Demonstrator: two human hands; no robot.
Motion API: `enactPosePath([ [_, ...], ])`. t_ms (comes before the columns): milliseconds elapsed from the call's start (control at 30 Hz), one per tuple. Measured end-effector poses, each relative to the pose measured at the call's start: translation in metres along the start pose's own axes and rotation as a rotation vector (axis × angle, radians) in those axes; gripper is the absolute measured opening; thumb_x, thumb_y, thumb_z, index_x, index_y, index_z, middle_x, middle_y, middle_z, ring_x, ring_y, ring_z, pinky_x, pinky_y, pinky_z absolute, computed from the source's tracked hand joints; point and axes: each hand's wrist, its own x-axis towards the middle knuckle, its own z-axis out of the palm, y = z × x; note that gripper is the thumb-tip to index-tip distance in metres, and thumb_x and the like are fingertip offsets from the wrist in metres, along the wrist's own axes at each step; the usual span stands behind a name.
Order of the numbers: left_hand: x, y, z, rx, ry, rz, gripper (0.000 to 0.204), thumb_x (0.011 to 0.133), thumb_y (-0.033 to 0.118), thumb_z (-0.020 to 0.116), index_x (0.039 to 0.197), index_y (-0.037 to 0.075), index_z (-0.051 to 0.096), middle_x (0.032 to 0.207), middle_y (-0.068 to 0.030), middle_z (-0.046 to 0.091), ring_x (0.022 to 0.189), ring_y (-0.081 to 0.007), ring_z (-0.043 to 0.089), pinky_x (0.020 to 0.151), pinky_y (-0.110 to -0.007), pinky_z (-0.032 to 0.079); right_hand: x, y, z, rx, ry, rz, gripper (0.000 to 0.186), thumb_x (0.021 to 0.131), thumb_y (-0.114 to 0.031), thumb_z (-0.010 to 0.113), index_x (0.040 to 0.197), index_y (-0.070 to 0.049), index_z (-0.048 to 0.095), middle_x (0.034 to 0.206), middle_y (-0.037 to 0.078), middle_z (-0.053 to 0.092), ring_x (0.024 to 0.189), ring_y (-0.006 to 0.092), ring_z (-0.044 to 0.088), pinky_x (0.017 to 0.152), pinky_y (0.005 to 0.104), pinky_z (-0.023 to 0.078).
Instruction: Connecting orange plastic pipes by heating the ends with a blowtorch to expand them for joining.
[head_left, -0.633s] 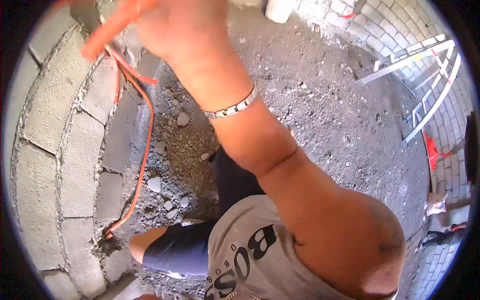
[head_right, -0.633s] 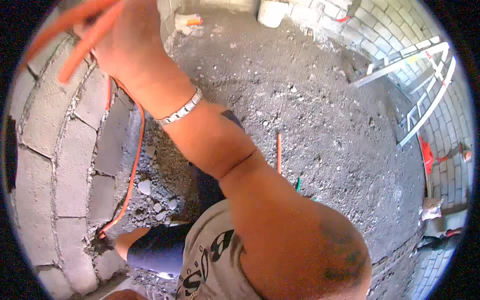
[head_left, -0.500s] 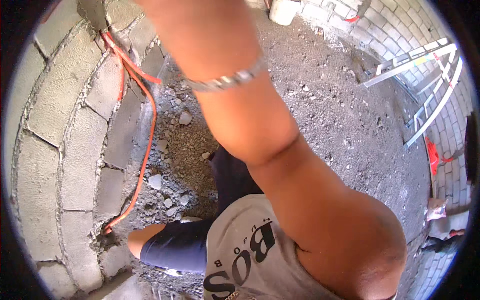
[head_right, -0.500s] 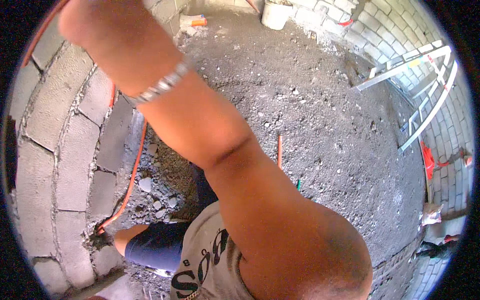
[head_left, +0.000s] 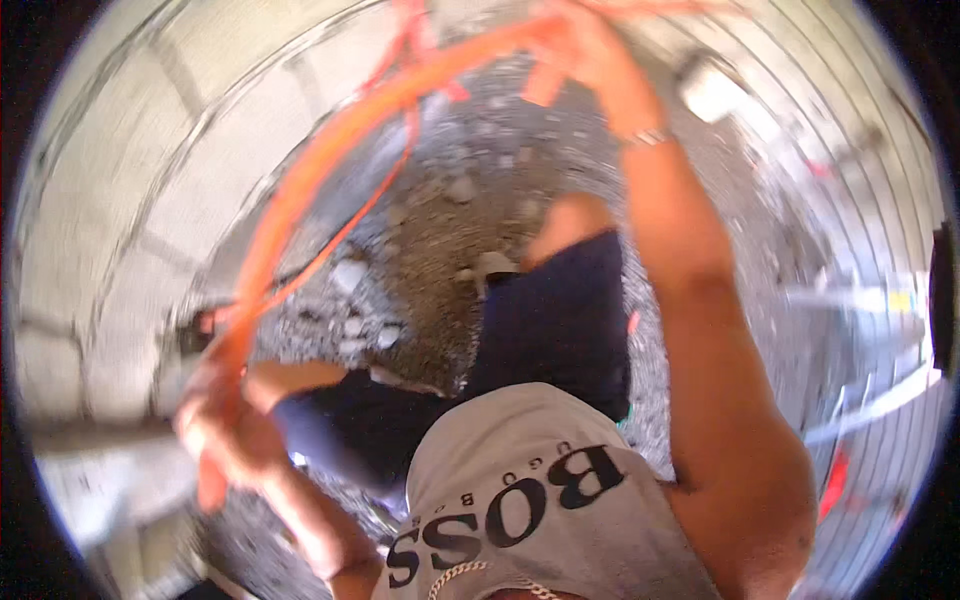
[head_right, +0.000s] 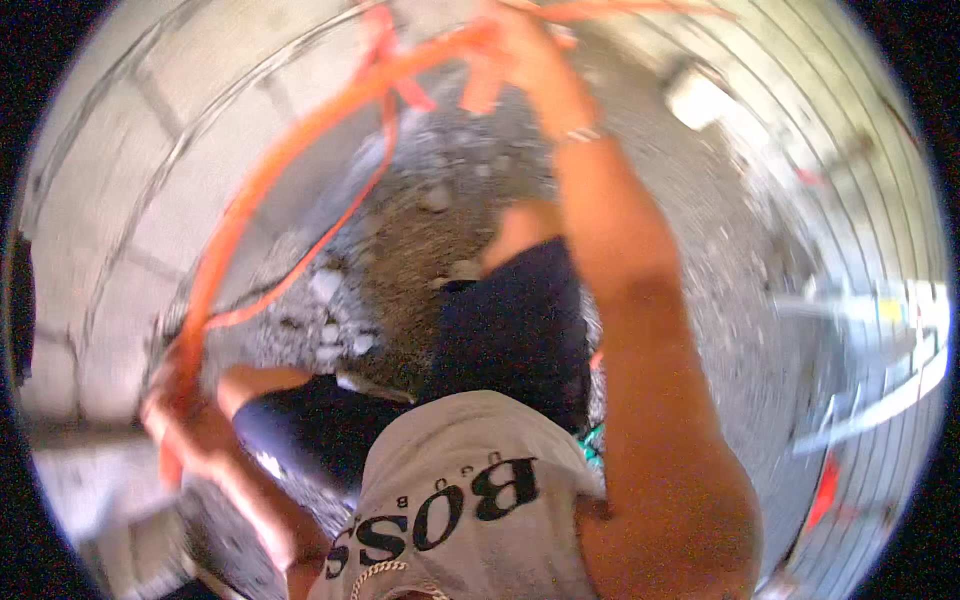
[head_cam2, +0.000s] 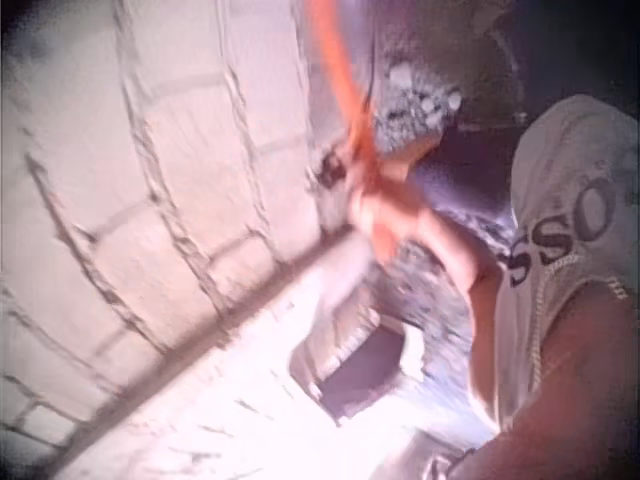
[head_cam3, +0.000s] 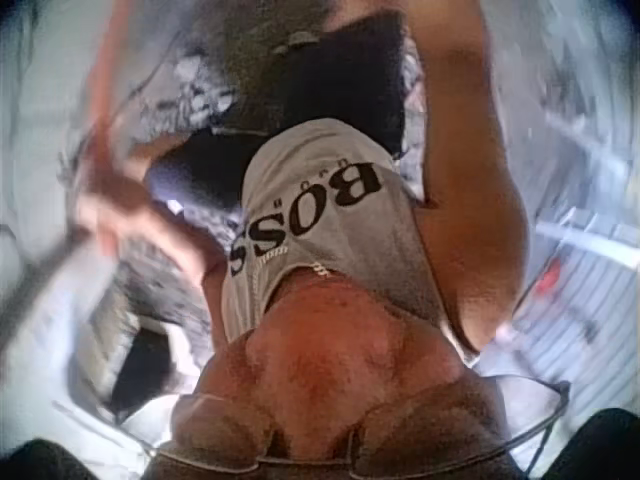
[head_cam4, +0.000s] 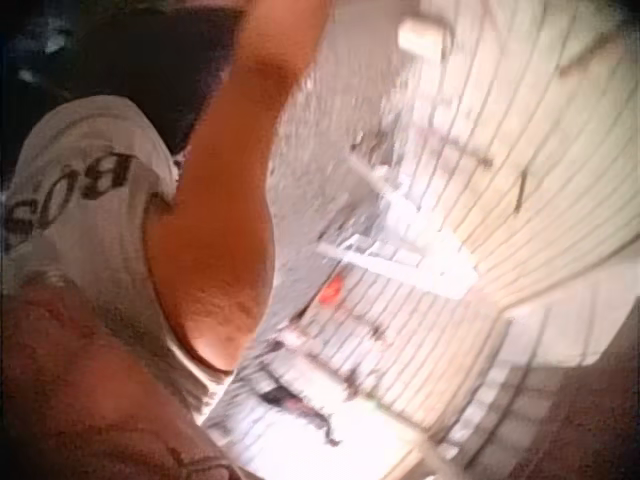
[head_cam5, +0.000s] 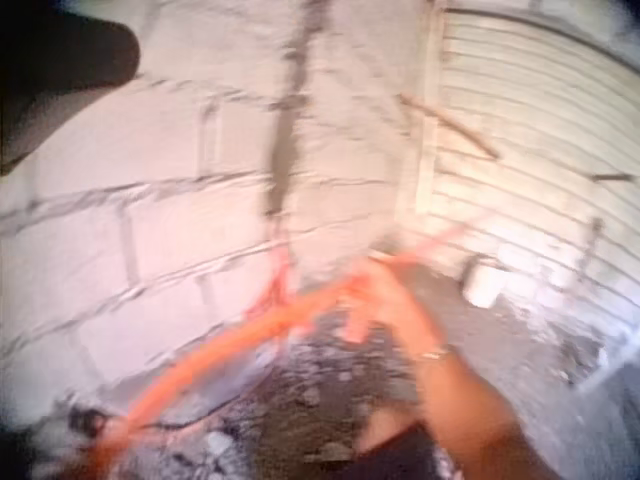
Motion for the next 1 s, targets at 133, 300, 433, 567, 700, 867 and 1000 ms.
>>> enactPosePath([
  [133,-0.015,-0.025,0.077,0.282,-0.276,-0.079,0.016,0.09,0.006,0.053,0.085,-0.003,0.065,0.092,-0.0131,0.071,0.085,-0.0217,0.065,0.083,-0.036,0.05,0.028,0.074,-0.108,-0.047,0.062,0.154,0.015,0.092,-0.022,0.062,0.098,-0.01,0.056,0.087,0.004,0.059,0.081,0.0157,0.058,0.061,0.0293,0.051],
  [300,-0.055,-0.08,0.144,-0.185,0.016,-0.833,0.028,0.091,0.03,0.068,0.086,0.003,0.07,0.078,-0.0022,0.067,0.073,-0.0084,0.059,0.067,-0.027,0.049,0.073,0.185,-0.208,-0.281,0.125,0.356,0.026,0.091,-0.035,0.063,0.093,-0.012,0.052,0.074,0.002,0.055,0.059,0.0153,0.054,0.047,0.0317,0.047],
  [433,-0.076,-0.155,0.178,-0.155,-0.089,-1.07,0.049,0.09,0.046,0.066,0.087,-0.004,0.067,0.082,-0.0113,0.067,0.078,-0.0186,0.065,0.07,-0.035,0.057,0.058,0.222,-0.214,-0.884,0.088,0.576,0.033,0.092,-0.042,0.062,0.092,-0.01,0.052,0.064,0.001,0.054,0.052,0.0141,0.051,0.043,0.0298,0.043],
  [567,-0.141,-0.252,0.183,-0.051,-0.047,-1.111,0.045,0.087,0.044,0.069,0.08,0.0,0.064,0.083,-0.0088,0.067,0.079,-0.0187,0.065,0.065,-0.035,0.055,0.067,0.21,-0.158,-1.019,-0.079,0.51,0.039,0.092,-0.049,0.06,0.092,-0.01,0.055,0.061,-0.001,0.055,0.047,0.012,0.049,0.043,0.0261,0.04],
  [700,-0.159,-0.27,0.168,-0.213,0.212,-1.435,0.036,0.087,0.039,0.07,0.078,0.005,0.062,0.079,-0.0048,0.065,0.074,-0.0184,0.064,0.064,-0.037,0.054,0.028,0.182,-0.061,-1.018,-0.228,0.382,0.041,0.092,-0.051,0.058,0.094,-0.01,0.061,0.066,-0.002,0.057,0.051,0.0074,0.049,0.044,0.0234,0.039],
  [867,-0.143,-0.265,0.182,-0.27,0.236,-1.515,0.03,0.086,0.035,0.071,0.086,0.007,0.062,0.092,-0.0066,0.063,0.088,-0.0187,0.061,0.071,-0.041,0.053,0.007,0.182,0.0,-1.056,-0.558,0.339,0.035,0.095,-0.041,0.058,0.097,-0.006,0.06,0.07,-0.002,0.058,0.056,0.0053,0.05,0.051,0.0217,0.044],
  [1000,-0.145,-0.264,0.17,-0.283,0.275,-1.507,0.032,0.084,0.036,0.073,0.091,0.007,0.06,0.095,-0.0061,0.062,0.097,-0.0206,0.058,0.083,-0.049,0.047,-0.01,0.188,0.033,-0.921,-0.701,0.372,0.025,0.095,-0.031,0.06,0.096,-0.005,0.06,0.074,-0.001,0.059,0.064,0.007,0.054,0.057,0.0234,0.046],
])
